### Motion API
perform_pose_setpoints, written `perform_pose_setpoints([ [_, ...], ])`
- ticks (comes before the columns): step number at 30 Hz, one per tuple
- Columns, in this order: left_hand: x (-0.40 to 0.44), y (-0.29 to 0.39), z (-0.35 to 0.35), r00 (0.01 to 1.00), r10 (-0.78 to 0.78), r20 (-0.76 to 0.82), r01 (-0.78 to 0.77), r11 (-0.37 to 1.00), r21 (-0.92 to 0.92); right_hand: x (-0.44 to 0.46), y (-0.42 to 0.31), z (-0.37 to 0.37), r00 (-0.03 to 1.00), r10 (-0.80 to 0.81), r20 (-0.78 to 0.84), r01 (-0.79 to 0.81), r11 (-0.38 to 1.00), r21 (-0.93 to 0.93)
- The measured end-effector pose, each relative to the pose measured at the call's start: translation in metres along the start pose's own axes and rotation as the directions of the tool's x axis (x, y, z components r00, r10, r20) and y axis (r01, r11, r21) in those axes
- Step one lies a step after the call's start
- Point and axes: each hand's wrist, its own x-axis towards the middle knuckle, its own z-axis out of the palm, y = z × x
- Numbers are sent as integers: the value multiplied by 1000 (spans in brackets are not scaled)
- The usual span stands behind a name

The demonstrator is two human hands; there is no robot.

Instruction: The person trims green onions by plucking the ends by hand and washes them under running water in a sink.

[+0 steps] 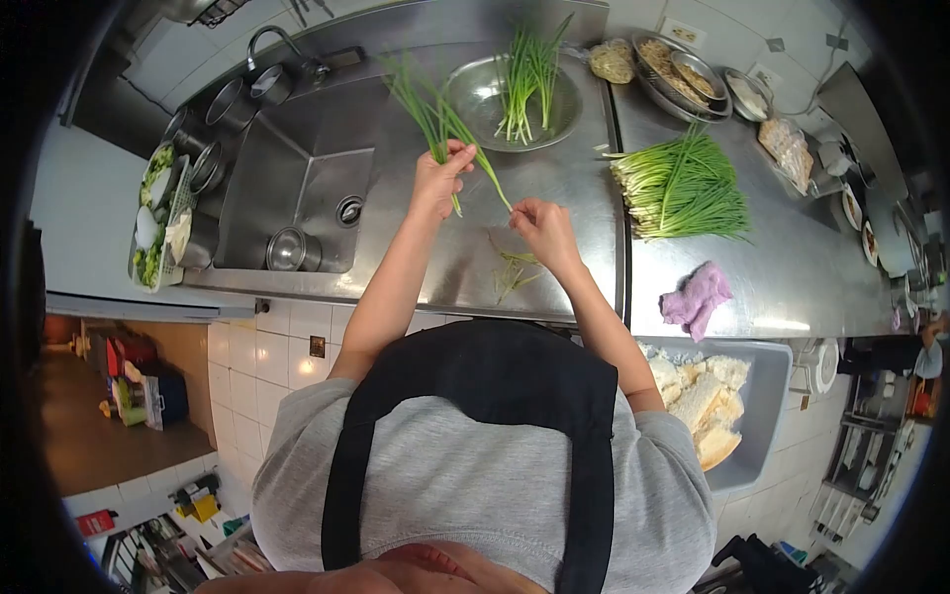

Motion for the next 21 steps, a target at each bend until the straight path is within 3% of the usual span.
perform_pose_setpoints([
  [3,6,6,-25,999,-40,5,40,993,-109,-7,-5,2,999,5,47,-1,997,-80],
  [5,6,11,-36,998,-65,21,67,991,-118,-13,-8,1,997,-50,55,65,944,-323],
  [9,3,12,-41,989,-105,101,119,982,-149,-22,10,-2,986,-95,134,151,841,-520],
  [10,3,11,-40,985,-112,128,130,980,-149,-23,16,-5,907,-314,281,420,729,-540],
  [11,2,9,-38,984,-117,136,137,980,-147,-25,20,-8,758,-492,428,652,556,-515],
  [12,0,10,-35,980,-128,155,149,980,-134,-26,17,-8,765,-487,421,643,561,-521],
  [14,1,8,-27,972,-140,187,164,979,-119,-18,8,-11,930,-253,265,323,907,-269],
  [15,0,5,-24,973,-131,191,157,979,-131,-13,4,-11,934,-246,257,315,909,-273],
  [17,0,0,-17,971,-122,203,153,978,-140,-2,-7,-11,1000,15,19,-14,997,-77],
  [21,-5,-7,-2,984,-82,160,102,987,-121,4,-14,-6,999,-12,41,11,1000,25],
])
